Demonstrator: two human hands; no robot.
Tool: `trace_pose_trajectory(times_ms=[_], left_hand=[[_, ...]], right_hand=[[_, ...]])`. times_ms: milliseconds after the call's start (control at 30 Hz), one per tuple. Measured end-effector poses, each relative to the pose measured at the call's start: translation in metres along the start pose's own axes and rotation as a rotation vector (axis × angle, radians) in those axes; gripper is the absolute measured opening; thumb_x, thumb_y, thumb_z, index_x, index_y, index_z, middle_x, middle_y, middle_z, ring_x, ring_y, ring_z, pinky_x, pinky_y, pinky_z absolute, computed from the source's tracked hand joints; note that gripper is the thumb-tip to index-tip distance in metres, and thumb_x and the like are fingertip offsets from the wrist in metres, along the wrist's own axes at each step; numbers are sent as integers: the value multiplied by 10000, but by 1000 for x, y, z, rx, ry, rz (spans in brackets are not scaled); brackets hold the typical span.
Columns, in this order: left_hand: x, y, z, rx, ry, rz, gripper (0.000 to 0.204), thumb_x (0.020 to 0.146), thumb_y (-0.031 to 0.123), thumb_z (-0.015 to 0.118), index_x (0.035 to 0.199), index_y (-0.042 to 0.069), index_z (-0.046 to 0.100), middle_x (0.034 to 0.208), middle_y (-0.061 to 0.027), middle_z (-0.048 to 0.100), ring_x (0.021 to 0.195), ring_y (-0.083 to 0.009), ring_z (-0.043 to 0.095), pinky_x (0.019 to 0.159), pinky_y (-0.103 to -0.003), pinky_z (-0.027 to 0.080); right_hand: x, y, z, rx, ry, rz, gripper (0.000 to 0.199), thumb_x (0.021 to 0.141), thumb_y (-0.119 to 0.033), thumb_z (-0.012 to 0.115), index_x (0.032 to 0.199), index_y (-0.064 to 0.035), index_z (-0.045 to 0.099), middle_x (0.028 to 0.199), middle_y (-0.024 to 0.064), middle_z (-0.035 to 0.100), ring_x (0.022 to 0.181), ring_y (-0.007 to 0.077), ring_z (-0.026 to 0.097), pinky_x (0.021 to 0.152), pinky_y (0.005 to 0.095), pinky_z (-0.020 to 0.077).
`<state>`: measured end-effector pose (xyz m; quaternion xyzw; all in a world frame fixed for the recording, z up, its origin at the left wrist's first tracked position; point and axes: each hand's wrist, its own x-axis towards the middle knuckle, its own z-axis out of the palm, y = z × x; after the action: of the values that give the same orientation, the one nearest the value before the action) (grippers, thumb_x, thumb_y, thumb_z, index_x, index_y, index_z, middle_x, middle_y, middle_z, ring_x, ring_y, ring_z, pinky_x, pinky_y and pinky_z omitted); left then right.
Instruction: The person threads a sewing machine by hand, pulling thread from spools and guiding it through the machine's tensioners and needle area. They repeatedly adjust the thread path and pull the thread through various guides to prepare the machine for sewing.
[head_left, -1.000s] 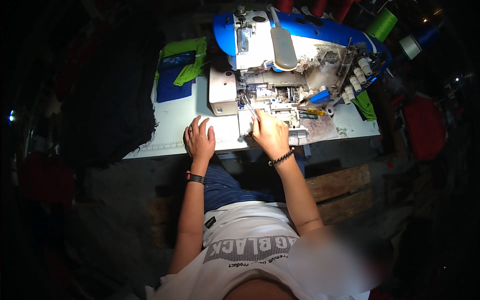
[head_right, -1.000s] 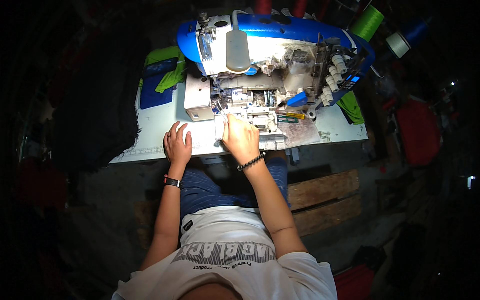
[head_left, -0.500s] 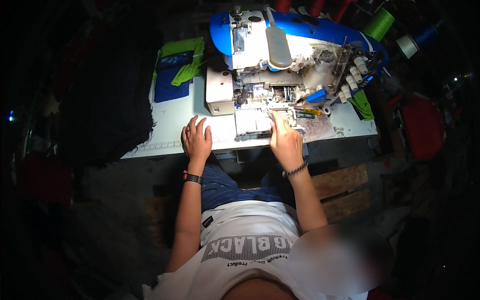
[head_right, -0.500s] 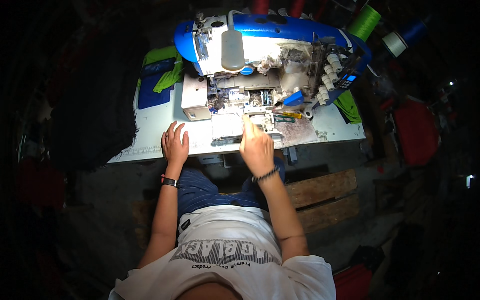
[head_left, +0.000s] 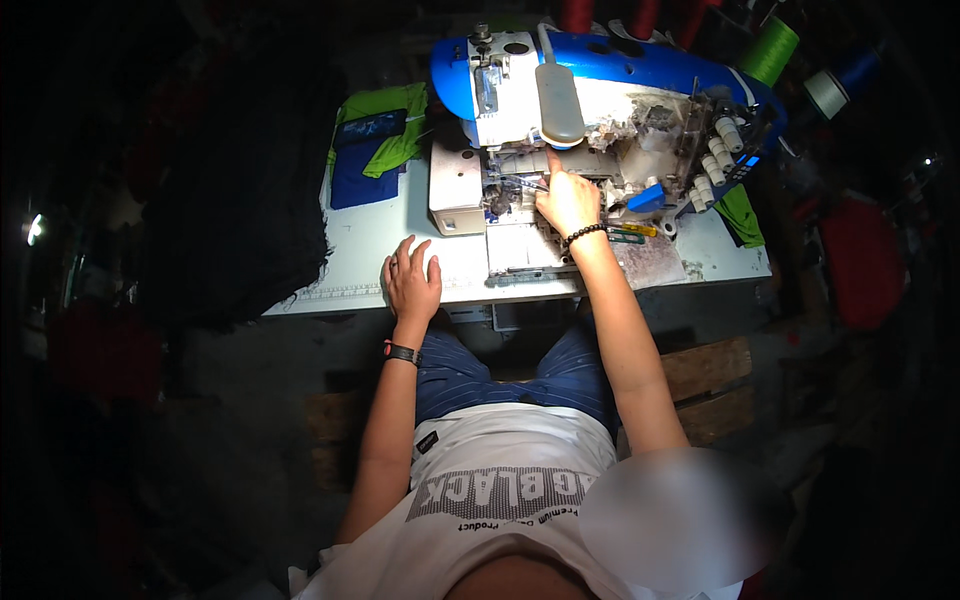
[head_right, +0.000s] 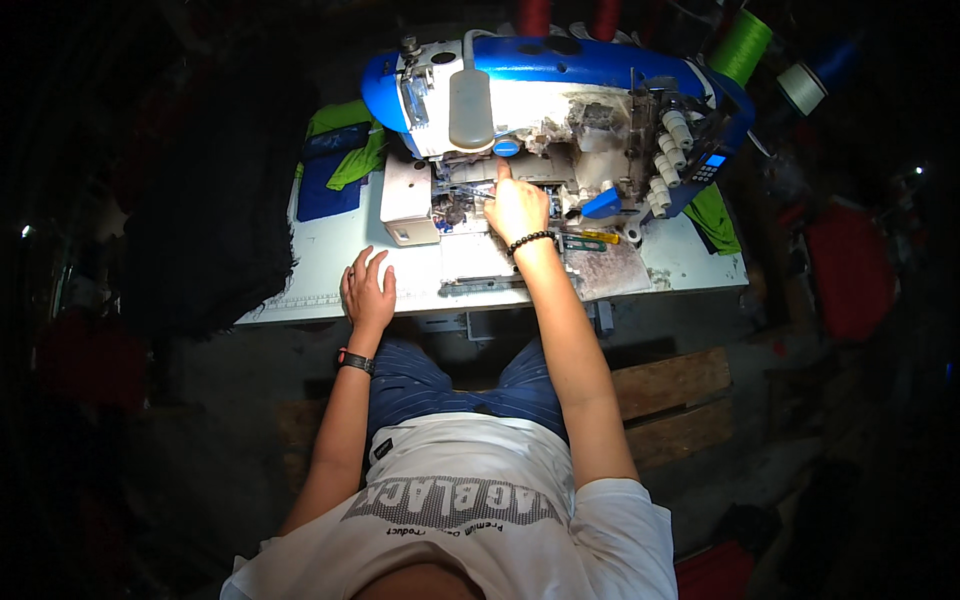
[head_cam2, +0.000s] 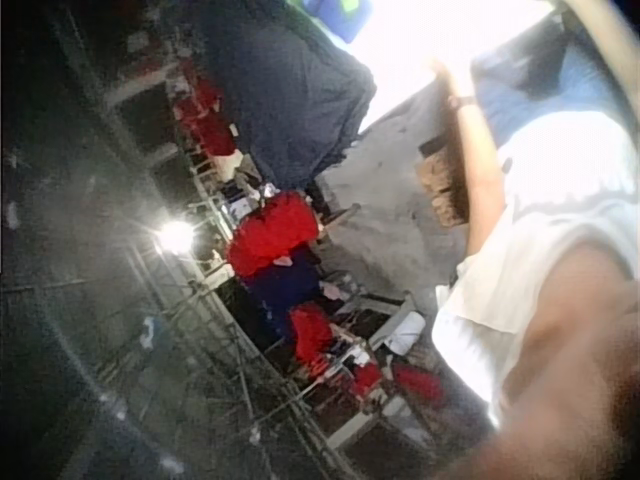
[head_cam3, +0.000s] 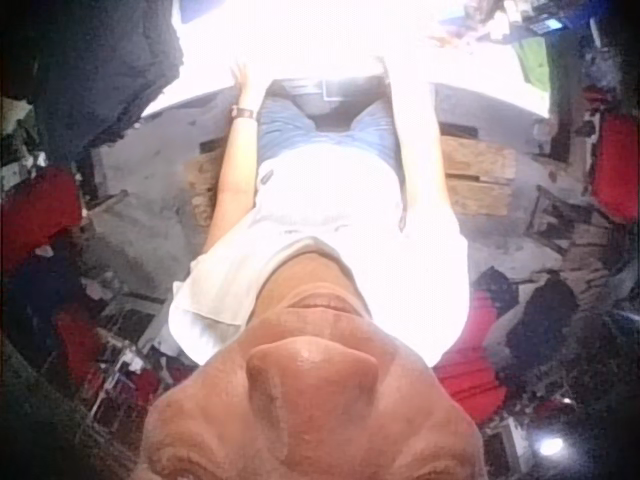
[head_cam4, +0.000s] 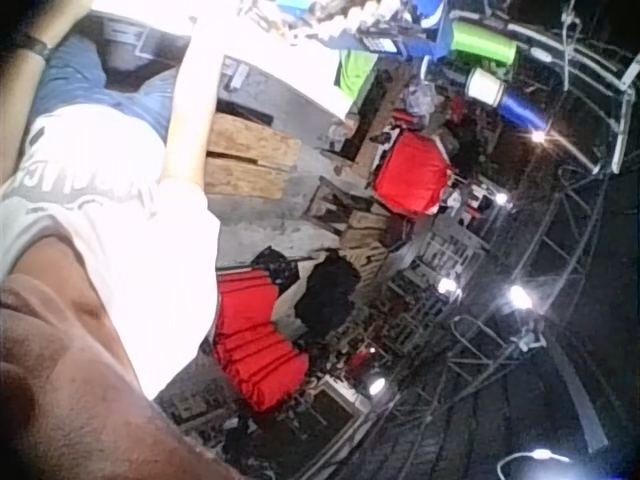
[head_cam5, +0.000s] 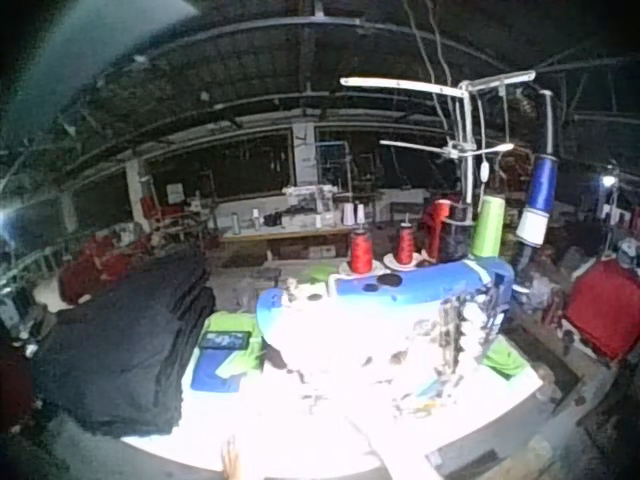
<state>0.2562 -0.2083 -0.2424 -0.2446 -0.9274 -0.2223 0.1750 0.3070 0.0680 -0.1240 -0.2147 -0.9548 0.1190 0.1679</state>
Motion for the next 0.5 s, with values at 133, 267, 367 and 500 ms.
trace_pose_trajectory(times_ms=[133, 267, 367, 500], left_hand=[[0, 0, 2, 8, 19, 11, 326, 927, 284, 565, 1223, 153, 609, 1363, -87, 505, 1230, -277, 508, 1123, -437, 273], [3, -2, 4, 26, 11, 38, 322, 929, 283, 569, 1226, 162, 607, 1369, -79, 508, 1238, -266, 506, 1122, -435, 276], [-2, -13, 6, 3, 18, 67, 332, 929, 284, 563, 1226, 141, 607, 1369, -91, 498, 1239, -278, 502, 1128, -448, 265], [6, 3, -1, -25, -16, 31, 334, 931, 281, 559, 1229, 139, 604, 1383, -93, 490, 1252, -280, 496, 1135, -449, 254]], right_hand=[[2, 7, 10, 44, 15, -22, 662, 778, -193, 619, 1406, -65, 454, 829, 184, 694, 819, 322, 687, 769, 428, 533], [-1, 8, 8, -61, -24, -3, 683, 761, -169, 602, 1416, -63, 444, 809, 157, 697, 792, 303, 689, 744, 419, 540], [-35, 46, 6, 16, 49, -39, 719, 761, -142, 601, 1453, -214, 418, 731, 135, 686, 688, 308, 679, 643, 430, 537], [-54, 94, -30, -96, 107, -65, 558, 881, -217, 600, 1412, -303, 451, 623, 184, 632, 580, 375, 632, 583, 502, 503]])
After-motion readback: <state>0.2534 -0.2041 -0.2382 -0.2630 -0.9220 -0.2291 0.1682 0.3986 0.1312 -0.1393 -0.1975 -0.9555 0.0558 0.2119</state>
